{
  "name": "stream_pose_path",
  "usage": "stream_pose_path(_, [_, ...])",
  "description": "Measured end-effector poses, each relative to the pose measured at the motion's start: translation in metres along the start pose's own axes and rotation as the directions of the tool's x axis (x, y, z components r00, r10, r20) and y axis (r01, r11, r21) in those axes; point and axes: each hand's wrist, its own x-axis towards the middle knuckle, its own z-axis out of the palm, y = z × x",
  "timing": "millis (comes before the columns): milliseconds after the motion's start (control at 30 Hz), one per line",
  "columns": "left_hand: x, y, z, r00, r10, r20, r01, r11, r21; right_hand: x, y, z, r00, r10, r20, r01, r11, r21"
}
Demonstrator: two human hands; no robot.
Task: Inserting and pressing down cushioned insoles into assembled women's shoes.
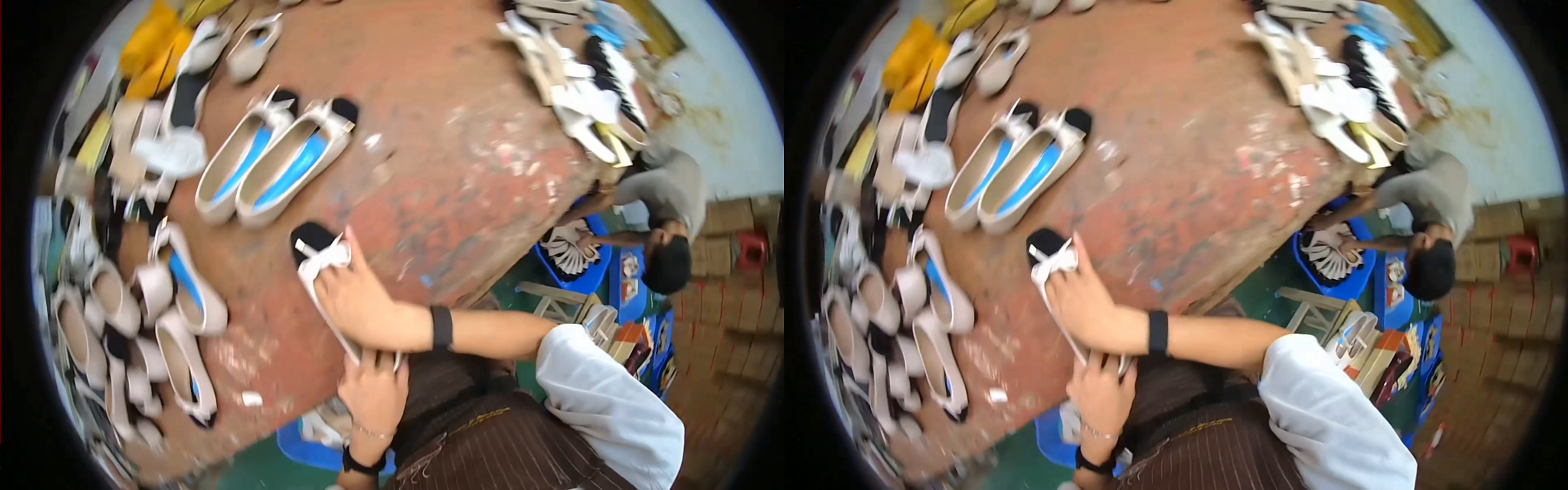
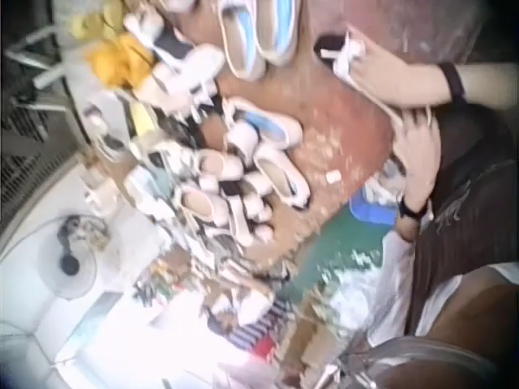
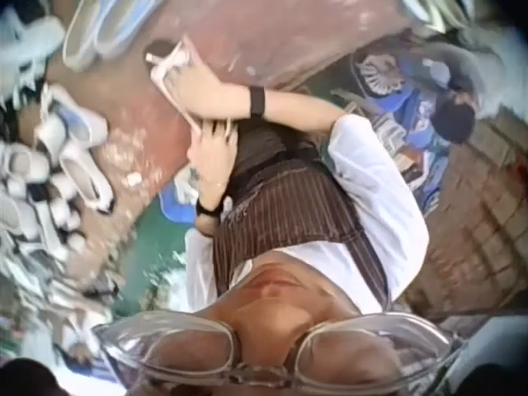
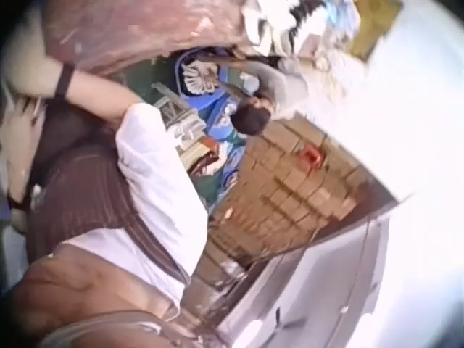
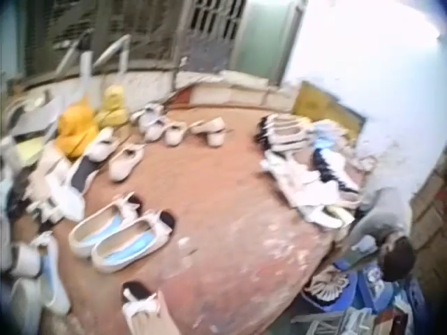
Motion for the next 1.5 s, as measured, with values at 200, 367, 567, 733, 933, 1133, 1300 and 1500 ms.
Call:
stream_pose_path(200, [-0.006,-0.101,-0.089,0.979,0.201,0.028,-0.167,0.875,-0.454,-0.079,0.153,-0.040,0.844,0.241,-0.479,0.012,0.884,0.467])
stream_pose_path(367, [0.014,-0.214,-0.211,0.849,-0.209,-0.486,0.193,0.978,-0.083,-0.106,0.414,-0.031,0.304,0.780,-0.547,-0.629,0.596,0.499])
stream_pose_path(567, [0.029,-0.325,-0.313,0.593,-0.375,-0.713,0.630,0.767,0.120,-0.052,0.513,-0.040,0.366,0.778,-0.511,-0.685,0.597,0.418])
stream_pose_path(733, [0.045,-0.324,-0.324,0.618,-0.188,-0.763,0.703,0.566,0.430,-0.033,0.481,-0.054,0.453,0.808,-0.378,-0.632,0.590,0.504])
stream_pose_path(933, [0.149,-0.157,-0.161,0.964,0.172,-0.203,-0.141,0.977,0.158,-0.043,0.354,-0.032,0.755,0.584,-0.300,-0.222,0.656,0.721])
stream_pose_path(1133, [0.185,-0.097,-0.078,0.951,0.267,-0.156,-0.206,0.923,0.324,-0.072,0.238,-0.033,0.938,0.302,-0.169,-0.179,0.842,0.509])
stream_pose_path(1300, [0.113,-0.058,-0.077,0.976,0.037,-0.215,0.028,0.957,0.289,-0.099,0.188,-0.025,0.957,0.279,-0.084,-0.097,0.578,0.810])
stream_pose_path(1500, [0.142,0.018,-0.014,0.879,0.465,0.103,-0.369,0.801,-0.471,-0.106,0.155,-0.025,0.965,0.185,-0.184,-0.021,0.759,0.651])
